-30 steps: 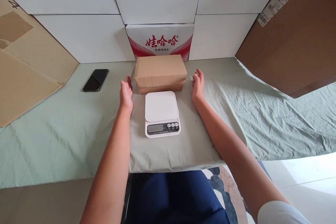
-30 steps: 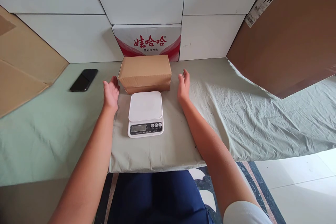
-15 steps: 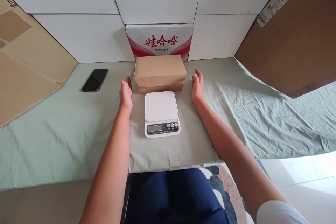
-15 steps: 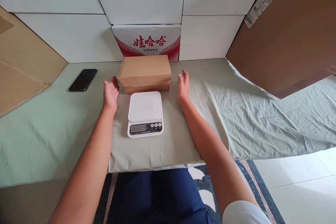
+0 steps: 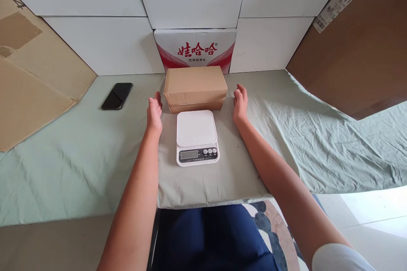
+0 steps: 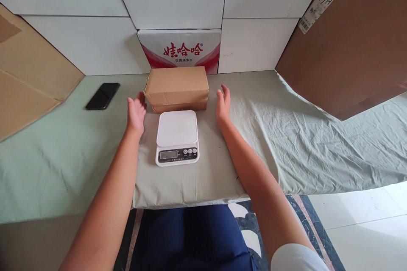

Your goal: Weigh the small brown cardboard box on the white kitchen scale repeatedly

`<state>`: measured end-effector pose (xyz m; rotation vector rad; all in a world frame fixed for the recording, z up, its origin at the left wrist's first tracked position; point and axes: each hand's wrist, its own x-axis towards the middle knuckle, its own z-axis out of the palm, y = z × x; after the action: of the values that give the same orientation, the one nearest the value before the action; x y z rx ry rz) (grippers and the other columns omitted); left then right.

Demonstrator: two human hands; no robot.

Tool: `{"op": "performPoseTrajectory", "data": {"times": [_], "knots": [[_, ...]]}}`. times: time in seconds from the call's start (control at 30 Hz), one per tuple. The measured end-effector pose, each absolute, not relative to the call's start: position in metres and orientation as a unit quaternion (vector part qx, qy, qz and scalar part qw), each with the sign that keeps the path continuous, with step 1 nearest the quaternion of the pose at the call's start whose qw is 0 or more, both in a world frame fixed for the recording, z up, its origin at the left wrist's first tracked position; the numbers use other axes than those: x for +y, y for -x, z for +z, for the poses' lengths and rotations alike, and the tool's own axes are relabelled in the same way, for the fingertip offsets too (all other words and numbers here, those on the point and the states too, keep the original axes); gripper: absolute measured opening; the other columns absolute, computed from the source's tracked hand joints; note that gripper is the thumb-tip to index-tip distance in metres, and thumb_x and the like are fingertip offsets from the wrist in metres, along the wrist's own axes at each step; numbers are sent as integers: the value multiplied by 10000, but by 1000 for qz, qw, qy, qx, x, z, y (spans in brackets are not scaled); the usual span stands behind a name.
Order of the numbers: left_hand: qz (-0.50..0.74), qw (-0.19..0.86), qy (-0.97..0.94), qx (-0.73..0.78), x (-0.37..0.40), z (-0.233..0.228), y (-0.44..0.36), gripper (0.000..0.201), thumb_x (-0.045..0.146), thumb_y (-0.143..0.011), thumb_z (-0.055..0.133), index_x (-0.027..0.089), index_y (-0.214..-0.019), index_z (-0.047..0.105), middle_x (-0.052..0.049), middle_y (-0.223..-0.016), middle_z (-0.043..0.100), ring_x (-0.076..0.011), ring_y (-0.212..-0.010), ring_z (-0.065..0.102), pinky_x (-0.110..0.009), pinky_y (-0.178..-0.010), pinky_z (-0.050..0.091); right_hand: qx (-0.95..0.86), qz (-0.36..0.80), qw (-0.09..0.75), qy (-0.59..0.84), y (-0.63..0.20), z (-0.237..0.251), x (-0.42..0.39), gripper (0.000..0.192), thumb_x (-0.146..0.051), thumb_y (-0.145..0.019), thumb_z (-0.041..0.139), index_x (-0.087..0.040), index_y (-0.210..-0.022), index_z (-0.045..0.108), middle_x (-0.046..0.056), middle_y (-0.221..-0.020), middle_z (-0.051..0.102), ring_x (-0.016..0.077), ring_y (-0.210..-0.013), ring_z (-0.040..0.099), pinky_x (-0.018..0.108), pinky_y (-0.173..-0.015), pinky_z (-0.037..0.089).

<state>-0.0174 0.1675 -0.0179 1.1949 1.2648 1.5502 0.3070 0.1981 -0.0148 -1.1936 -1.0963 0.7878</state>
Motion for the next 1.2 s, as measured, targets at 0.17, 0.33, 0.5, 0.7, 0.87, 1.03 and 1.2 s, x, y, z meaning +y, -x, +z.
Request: {"op": "performPoseTrajectory", "data": {"times": [0.17, 0.33, 0.5, 0.7, 0.87, 1.03, 1.2], "knots": [[607, 408, -475, 489, 166, -17, 12, 971, 927, -831, 320, 293, -1537, 527, -92, -1710, 368, -264, -1609, 294, -428, -1310, 241, -486, 358, 619, 502, -296, -6, 186, 650, -664, -913, 463, -328, -1468, 474, 39, -1657, 423, 258, -1585, 357, 541, -1321, 277], [608, 415, -487, 470, 163, -15, 2, 970, 941, -810, 354, 288, -1493, 575, -86, -1667, 454, -275, -1585, 358, -404, -1300, 280, -510, 402, 603, 463, -278, -6, 177, 740, -713, -911, 474, -340, -1544, 384, 7, -1710, 364, 243, -1623, 296, 528, -1341, 254], [611, 421, -486, 463, 162, -17, -4, 961, 925, -825, 370, 245, -1464, 598, -117, -1635, 497, -300, -1564, 398, -422, -1299, 291, -536, 415, 601, 424, -265, -1, 170, 671, -654, -944, 465, -348, -1538, 404, -20, -1670, 440, 247, -1594, 353, 521, -1341, 283], [626, 428, -467, 454, 163, -20, -7, 926, 910, -810, 459, 203, -1377, 652, -160, -1520, 610, -339, -1497, 496, -490, -1283, 328, -591, 372, 600, 389, -259, 6, 162, 688, -639, -946, 506, -305, -1541, 420, 31, -1628, 489, 292, -1521, 427, 514, -1328, 293], [643, 409, -482, 432, 164, -15, -9, 884, 900, -809, 480, 200, -1304, 691, -165, -1465, 648, -340, -1473, 522, -473, -1247, 384, -608, 362, 596, 380, -261, 6, 164, 771, -691, -921, 527, -328, -1577, 346, 34, -1670, 419, 306, -1551, 376, 550, -1328, 278], [666, 361, -515, 400, 149, 6, -7, 872, 890, -832, 453, 213, -1339, 665, -153, -1463, 641, -309, -1459, 532, -419, -1201, 427, -651, 309, 604, 339, -259, 19, 156, 830, -734, -910, 527, -380, -1611, 258, 4, -1729, 306, 307, -1612, 280, 565, -1338, 263], [695, 314, -515, 392, 100, 20, -5, 870, 905, -820, 443, 220, -1301, 681, -137, -1330, 704, -320, -1375, 598, -416, -1146, 468, -673, 283, 601, 325, -258, 25, 115, 832, -718, -922, 526, -418, -1626, 202, -16, -1753, 230, 338, -1646, 189, 624, -1331, 264]]}}
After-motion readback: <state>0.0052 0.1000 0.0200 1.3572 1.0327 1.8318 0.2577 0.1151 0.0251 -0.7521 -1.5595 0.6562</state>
